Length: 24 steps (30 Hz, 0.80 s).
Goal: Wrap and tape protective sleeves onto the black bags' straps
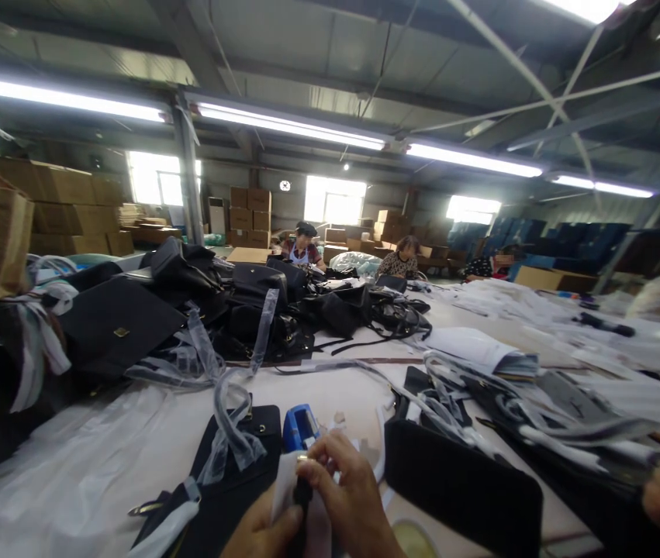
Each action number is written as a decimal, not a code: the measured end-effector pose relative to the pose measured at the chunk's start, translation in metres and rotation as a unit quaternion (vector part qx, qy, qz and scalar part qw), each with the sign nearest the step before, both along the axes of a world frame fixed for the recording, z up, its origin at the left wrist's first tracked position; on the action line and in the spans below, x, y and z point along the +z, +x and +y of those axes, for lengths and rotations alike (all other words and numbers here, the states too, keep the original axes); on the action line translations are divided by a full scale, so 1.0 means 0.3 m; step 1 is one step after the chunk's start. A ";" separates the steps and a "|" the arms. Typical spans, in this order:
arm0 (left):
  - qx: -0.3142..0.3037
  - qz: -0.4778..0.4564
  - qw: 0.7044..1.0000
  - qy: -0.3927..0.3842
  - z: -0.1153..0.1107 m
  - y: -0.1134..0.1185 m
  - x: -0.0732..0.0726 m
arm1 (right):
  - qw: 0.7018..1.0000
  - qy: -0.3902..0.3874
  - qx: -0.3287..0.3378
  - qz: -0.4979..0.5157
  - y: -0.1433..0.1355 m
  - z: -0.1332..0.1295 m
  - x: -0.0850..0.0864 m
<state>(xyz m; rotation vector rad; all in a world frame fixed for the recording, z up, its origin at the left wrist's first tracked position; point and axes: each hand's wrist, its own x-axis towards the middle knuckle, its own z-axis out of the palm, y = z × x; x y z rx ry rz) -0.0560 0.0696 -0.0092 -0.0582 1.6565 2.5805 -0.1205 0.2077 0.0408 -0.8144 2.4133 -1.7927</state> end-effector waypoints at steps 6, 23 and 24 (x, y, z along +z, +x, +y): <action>-0.010 -0.011 1.000 0.028 -0.002 -0.006 0.012 | 0.997 -0.067 0.004 -0.043 -0.016 0.007 -0.035; 0.067 -0.077 0.995 0.012 0.065 -0.039 -0.035 | 0.986 -0.125 -0.068 -0.091 0.004 0.008 -0.081; 0.069 -0.065 0.995 0.013 0.067 -0.040 -0.030 | 0.974 -0.170 -0.051 -0.138 0.003 0.022 -0.091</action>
